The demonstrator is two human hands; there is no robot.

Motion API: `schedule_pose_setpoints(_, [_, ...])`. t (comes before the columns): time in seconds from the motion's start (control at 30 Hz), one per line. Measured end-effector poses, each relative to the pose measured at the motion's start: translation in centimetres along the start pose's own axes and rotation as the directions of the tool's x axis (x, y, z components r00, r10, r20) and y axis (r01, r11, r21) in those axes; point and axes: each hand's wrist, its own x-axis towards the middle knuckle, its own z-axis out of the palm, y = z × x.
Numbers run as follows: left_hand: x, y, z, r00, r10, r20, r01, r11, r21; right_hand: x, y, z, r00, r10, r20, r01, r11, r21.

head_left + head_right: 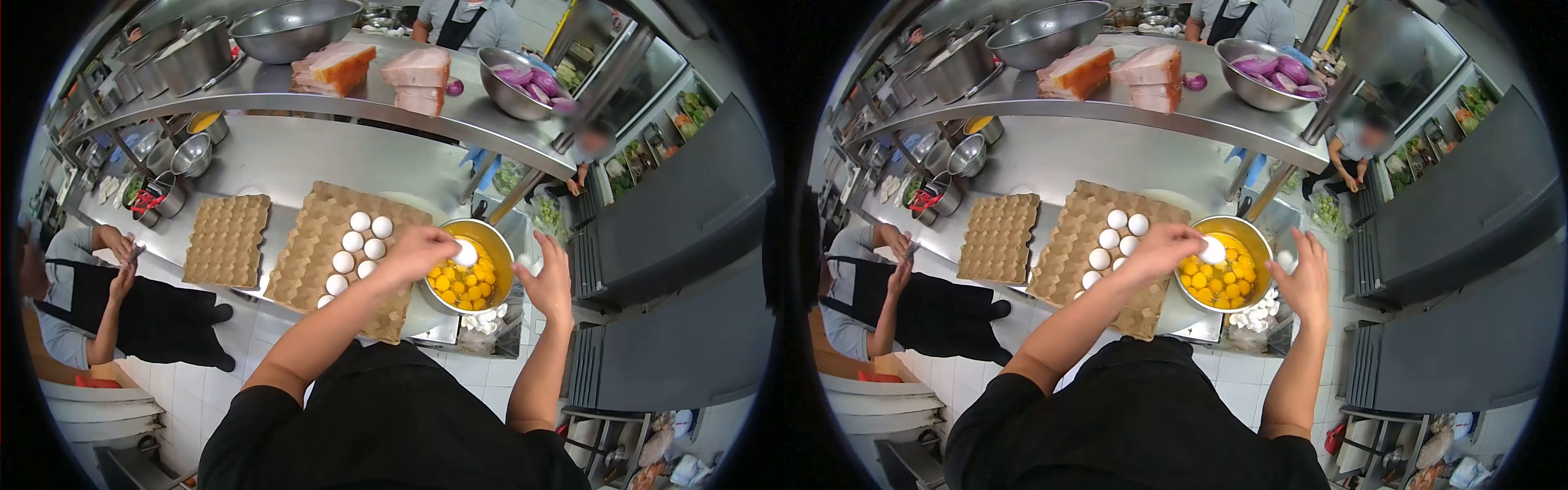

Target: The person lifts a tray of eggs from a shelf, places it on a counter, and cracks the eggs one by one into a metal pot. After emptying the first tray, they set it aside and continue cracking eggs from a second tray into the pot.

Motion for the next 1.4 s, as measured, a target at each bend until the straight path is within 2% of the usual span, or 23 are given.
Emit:
schedule_pose_setpoints(0.07, [-0.2,0.2,1.6,0.999,-0.032,0.043,0.033,0.999,-0.020,-0.3,-2.6,-0.3,0.997,-0.039,0.070,0.020,0.966,0.258])
schedule_pose_setpoints(0.13, [-0.8,0.8,2.7,0.994,0.020,0.107,-0.010,0.995,-0.095,-1.1,-7.1,0.1,0.969,-0.119,0.219,-0.022,0.834,0.551])
schedule_pose_setpoints(0.17, [-0.6,0.4,3.2,0.989,0.058,0.133,-0.034,0.983,-0.180,-1.0,-7.3,1.0,0.932,-0.300,0.204,0.205,0.899,0.388])
schedule_pose_setpoints(0.2, [-0.2,0.1,3.3,0.983,0.104,0.151,-0.061,0.963,-0.263,-0.5,-5.5,3.2,0.920,-0.347,0.184,0.243,0.871,0.427])
schedule_pose_setpoints(0.23, [-0.2,0.7,2.7,0.981,0.133,0.144,-0.103,0.975,-0.197,-0.1,-4.1,4.7,0.962,-0.242,0.123,0.147,0.846,0.513])
schedule_pose_setpoints(0.27, [-0.3,1.2,1.9,0.977,0.161,0.139,-0.143,0.981,-0.133,0.6,-3.5,4.2,0.990,-0.070,0.126,-0.034,0.738,0.674])
schedule_pose_setpoints(0.3, [-0.6,1.3,0.6,0.965,0.263,0.011,-0.259,0.943,0.208,1.9,-2.8,3.5,0.978,0.108,0.180,-0.209,0.574,0.792])
schedule_pose_setpoints(0.33, [-0.7,1.2,-0.7,0.923,0.379,-0.068,-0.287,0.793,0.537,3.8,-1.0,4.6,0.957,0.266,0.113,-0.217,0.402,0.889])
schedule_pose_setpoints(0.37, [-0.8,1.1,-2.0,0.864,0.496,-0.091,-0.232,0.551,0.801,5.4,1.2,5.0,0.942,0.333,0.044,-0.147,0.292,0.945])
schedule_pose_setpoints(0.43, [-0.2,0.4,-5.3,0.898,0.438,0.047,-0.116,0.131,0.985,8.7,3.6,5.9,0.788,0.615,0.040,-0.213,0.210,0.954])
schedule_pose_setpoints(0.47, [0.0,0.2,-6.7,0.920,0.377,0.105,-0.072,-0.100,0.992,9.3,3.7,6.5,0.802,0.595,0.046,-0.248,0.262,0.933])
schedule_pose_setpoints(0.53, [0.4,-0.1,-8.3,0.969,0.238,0.061,-0.052,-0.045,0.998,9.9,3.9,8.3,0.827,0.559,0.057,-0.309,0.368,0.877])
schedule_pose_setpoints(0.57, [0.7,-0.4,-8.8,0.985,0.165,0.045,-0.042,-0.017,0.999,9.8,4.5,8.5,0.896,0.365,0.253,-0.385,0.354,0.852])
schedule_pose_setpoints(0.67, [1.8,-1.9,-10.0,0.954,0.288,0.080,-0.101,0.057,0.993,9.0,5.3,8.5,0.917,0.378,0.128,-0.263,0.331,0.906])
schedule_pose_setpoints(0.8, [2.9,-2.1,-10.8,0.951,0.262,0.166,-0.191,0.073,0.979,6.0,5.6,6.6,0.894,0.378,0.241,-0.275,0.038,0.961])
schedule_pose_setpoints(0.83, [3.3,-2.1,-10.8,0.953,0.248,0.172,-0.195,0.072,0.978,4.8,3.3,5.7,0.899,0.358,0.253,-0.277,0.016,0.961])
schedule_pose_setpoints(0.93, [3.3,-2.0,-11.3,0.942,0.256,0.218,-0.248,0.092,0.964,2.6,4.1,6.9,0.945,0.149,0.292,-0.322,0.249,0.914])
schedule_pose_setpoints(0.97, [3.3,-1.7,-11.4,0.933,0.268,0.239,-0.274,0.098,0.957,2.1,2.7,6.7,0.930,0.170,0.326,-0.362,0.274,0.891])
schedule_pose_setpoints(1.07, [2.9,-0.8,-10.8,0.954,0.238,0.182,-0.218,0.133,0.967,1.6,-0.9,6.3,0.908,0.164,0.386,-0.409,0.550,0.728])
schedule_pose_setpoints(1.2, [1.3,0.3,-9.2,0.907,0.416,0.064,-0.249,0.406,0.879,1.7,-0.1,9.3,0.910,0.121,0.396,-0.347,0.744,0.571])
schedule_pose_setpoints(1.23, [0.9,0.4,-8.6,0.888,0.457,0.043,-0.274,0.453,0.848,1.7,-1.8,8.2,0.880,0.147,0.451,-0.389,0.767,0.510])
schedule_pose_setpoints(1.33, [0.5,-0.2,-8.0,0.880,0.474,0.001,-0.305,0.566,0.766,1.9,-0.5,9.9,0.940,-0.043,0.338,-0.104,0.909,0.404])
schedule_pose_setpoints(1.4, [0.6,-0.6,-6.6,0.891,0.454,-0.008,-0.335,0.669,0.663,1.6,-3.2,8.2,0.960,-0.001,0.282,-0.037,0.991,0.130])
